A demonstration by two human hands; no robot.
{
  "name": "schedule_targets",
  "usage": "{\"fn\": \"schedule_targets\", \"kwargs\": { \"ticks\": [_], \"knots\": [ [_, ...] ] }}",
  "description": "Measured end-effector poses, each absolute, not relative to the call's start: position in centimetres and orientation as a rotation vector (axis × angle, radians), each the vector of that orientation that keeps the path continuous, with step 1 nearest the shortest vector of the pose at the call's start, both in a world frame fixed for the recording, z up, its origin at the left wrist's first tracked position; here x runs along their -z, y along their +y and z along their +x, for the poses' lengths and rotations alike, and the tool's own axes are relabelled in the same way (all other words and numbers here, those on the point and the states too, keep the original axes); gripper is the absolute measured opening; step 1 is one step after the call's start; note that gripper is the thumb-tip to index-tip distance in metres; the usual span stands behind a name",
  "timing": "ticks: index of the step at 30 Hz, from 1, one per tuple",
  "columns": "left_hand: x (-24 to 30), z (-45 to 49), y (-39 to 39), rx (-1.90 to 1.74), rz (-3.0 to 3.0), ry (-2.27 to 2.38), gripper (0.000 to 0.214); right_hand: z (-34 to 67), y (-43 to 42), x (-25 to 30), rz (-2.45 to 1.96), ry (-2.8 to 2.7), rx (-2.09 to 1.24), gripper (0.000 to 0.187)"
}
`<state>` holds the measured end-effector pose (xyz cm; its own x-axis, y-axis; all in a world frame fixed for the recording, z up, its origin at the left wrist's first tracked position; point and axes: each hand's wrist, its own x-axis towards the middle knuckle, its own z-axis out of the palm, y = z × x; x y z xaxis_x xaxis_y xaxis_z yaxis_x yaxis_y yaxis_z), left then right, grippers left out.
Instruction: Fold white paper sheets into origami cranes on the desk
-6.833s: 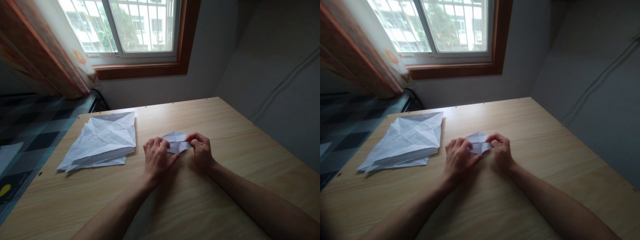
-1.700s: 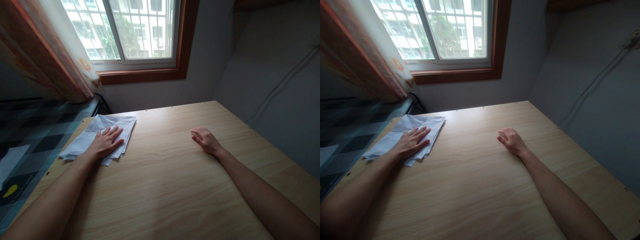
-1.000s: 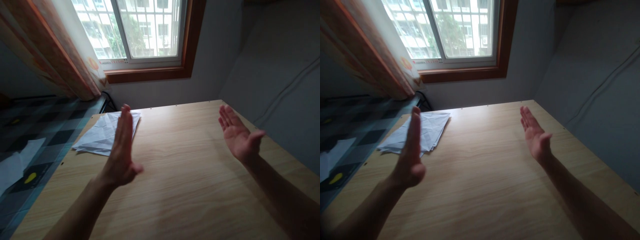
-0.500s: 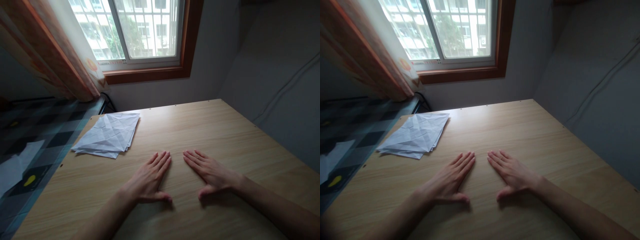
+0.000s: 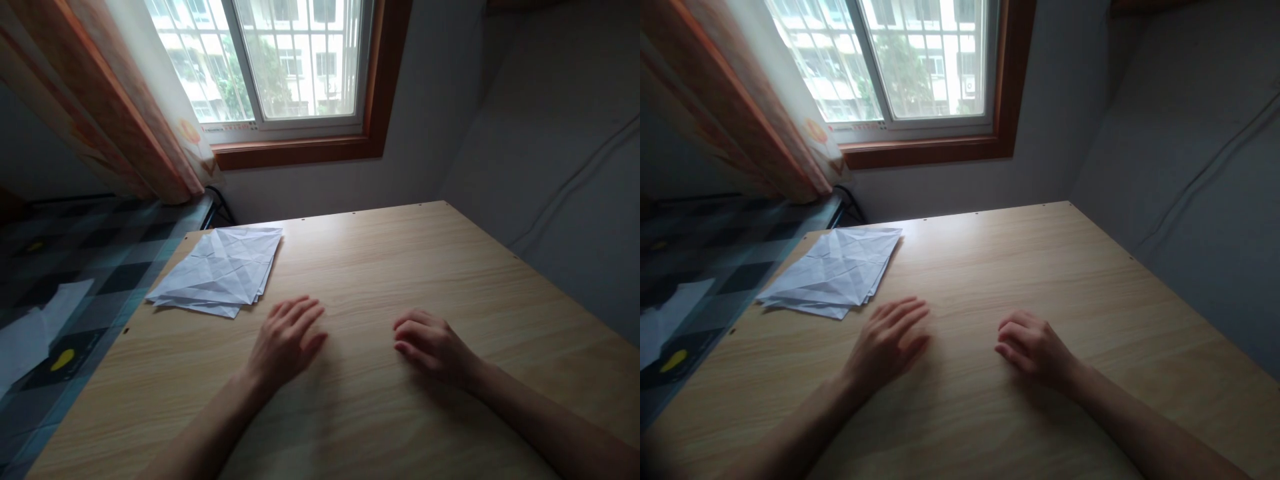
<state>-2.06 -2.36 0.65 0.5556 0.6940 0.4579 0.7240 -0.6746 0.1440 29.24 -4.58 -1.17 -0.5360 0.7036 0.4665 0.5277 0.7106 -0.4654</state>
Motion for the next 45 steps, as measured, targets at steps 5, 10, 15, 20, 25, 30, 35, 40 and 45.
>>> {"fn": "schedule_targets", "kwargs": {
  "ticks": [5,10,15,20,25,30,35,40,45],
  "knots": [
    [-2.2,-6.2,1.2,0.586,-2.106,-1.953,0.067,29.2,-4.7,0.9,-0.919,-2.208,-0.309,0.020],
    [-1.1,-9.8,2.6,0.086,-2.051,-2.182,0.076,29.1,-4.6,1.4,-0.855,-2.302,-0.293,0.017],
    [-1.0,-10.5,2.1,0.003,-2.145,-1.987,0.066,29.2,-4.6,1.4,-0.862,-2.298,-0.306,0.015],
    [-2.0,-10.6,1.8,-0.012,-2.128,-1.905,0.045,29.2,-4.6,1.2,-0.859,-2.298,-0.305,0.015],
    [-3.6,-10.1,1.3,0.148,-1.956,-1.709,0.036,28.7,-4.7,1.1,-0.812,-2.286,-0.285,0.013],
    [-4.9,-5.7,-0.2,0.387,-2.187,-1.117,0.022,28.3,-4.7,0.4,-0.831,-2.173,-0.229,0.008],
    [-2.9,0.2,-2.5,0.550,-2.446,-0.635,0.020,28.2,-4.6,-0.8,-0.895,-1.981,-0.149,0.012],
    [-1.2,2.8,-3.6,0.662,-2.689,-0.585,0.027,28.2,-3.8,-1.7,-0.861,-2.069,-0.134,0.019],
    [-0.8,2.1,-0.8,0.744,-2.659,-1.200,0.061,26.8,-0.6,-1.6,-0.775,-2.393,-0.153,0.095]
  ]
}}
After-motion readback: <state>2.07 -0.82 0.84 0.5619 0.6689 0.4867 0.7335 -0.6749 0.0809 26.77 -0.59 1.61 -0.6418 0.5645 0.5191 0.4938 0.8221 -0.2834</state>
